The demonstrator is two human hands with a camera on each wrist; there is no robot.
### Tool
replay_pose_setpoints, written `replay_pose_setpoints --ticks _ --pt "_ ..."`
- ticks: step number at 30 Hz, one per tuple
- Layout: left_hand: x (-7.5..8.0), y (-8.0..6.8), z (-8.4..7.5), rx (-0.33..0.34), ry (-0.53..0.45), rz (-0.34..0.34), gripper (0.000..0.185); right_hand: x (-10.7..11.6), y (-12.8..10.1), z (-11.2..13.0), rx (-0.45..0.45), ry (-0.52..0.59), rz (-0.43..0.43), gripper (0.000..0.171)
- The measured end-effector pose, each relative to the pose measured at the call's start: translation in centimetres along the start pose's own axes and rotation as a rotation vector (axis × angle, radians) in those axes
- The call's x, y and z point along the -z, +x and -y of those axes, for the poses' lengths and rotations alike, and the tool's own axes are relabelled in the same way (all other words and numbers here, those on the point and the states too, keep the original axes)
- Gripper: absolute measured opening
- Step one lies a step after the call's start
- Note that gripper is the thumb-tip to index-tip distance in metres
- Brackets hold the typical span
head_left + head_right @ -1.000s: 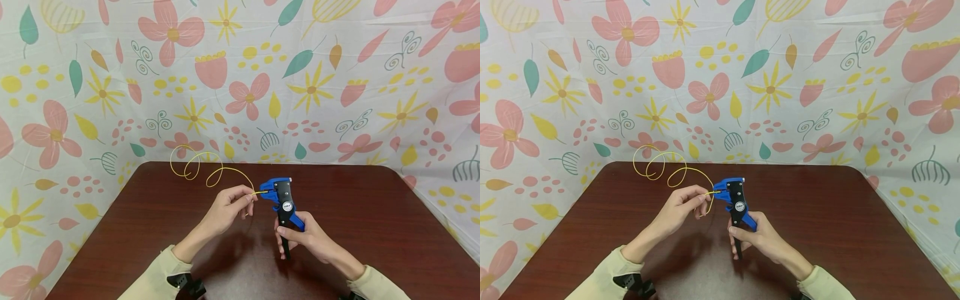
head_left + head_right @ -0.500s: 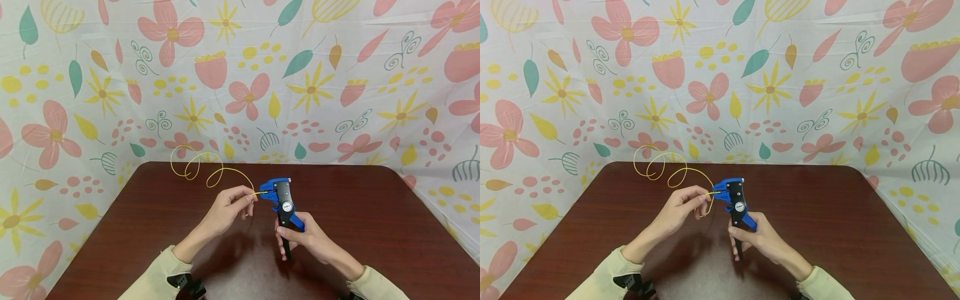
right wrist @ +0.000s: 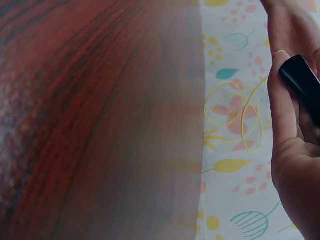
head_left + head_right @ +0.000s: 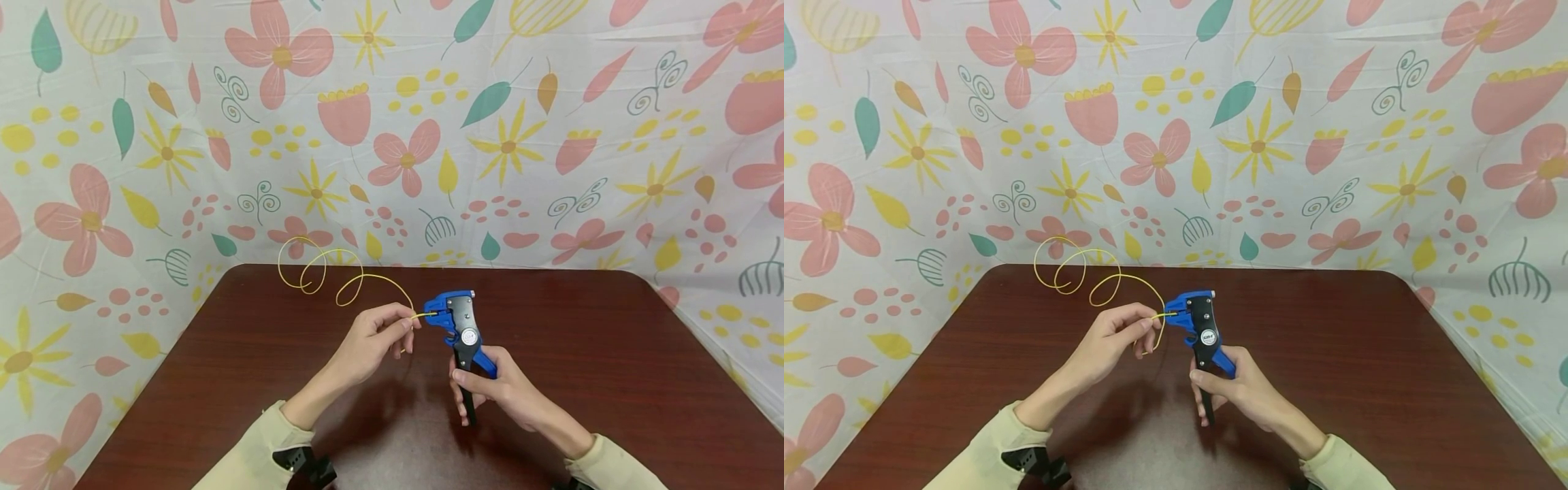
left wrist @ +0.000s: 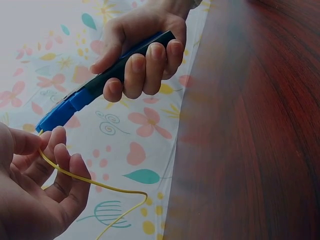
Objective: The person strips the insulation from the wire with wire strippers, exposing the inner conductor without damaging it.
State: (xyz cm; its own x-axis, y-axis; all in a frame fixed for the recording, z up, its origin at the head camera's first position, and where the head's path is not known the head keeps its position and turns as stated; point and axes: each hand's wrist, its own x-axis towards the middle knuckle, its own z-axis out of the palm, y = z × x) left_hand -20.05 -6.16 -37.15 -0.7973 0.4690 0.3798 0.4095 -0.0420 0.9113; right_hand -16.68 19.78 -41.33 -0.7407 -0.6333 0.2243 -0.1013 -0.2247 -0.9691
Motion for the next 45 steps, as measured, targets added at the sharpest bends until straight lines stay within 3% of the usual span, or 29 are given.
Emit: replay_pose_setpoints --ticks 45 --pt "0.45 0.36 -0.21 -0.021 0.016 0.013 0.017 0.01 0.39 -0.16 0.056 -0.06 -0.02 0.011"
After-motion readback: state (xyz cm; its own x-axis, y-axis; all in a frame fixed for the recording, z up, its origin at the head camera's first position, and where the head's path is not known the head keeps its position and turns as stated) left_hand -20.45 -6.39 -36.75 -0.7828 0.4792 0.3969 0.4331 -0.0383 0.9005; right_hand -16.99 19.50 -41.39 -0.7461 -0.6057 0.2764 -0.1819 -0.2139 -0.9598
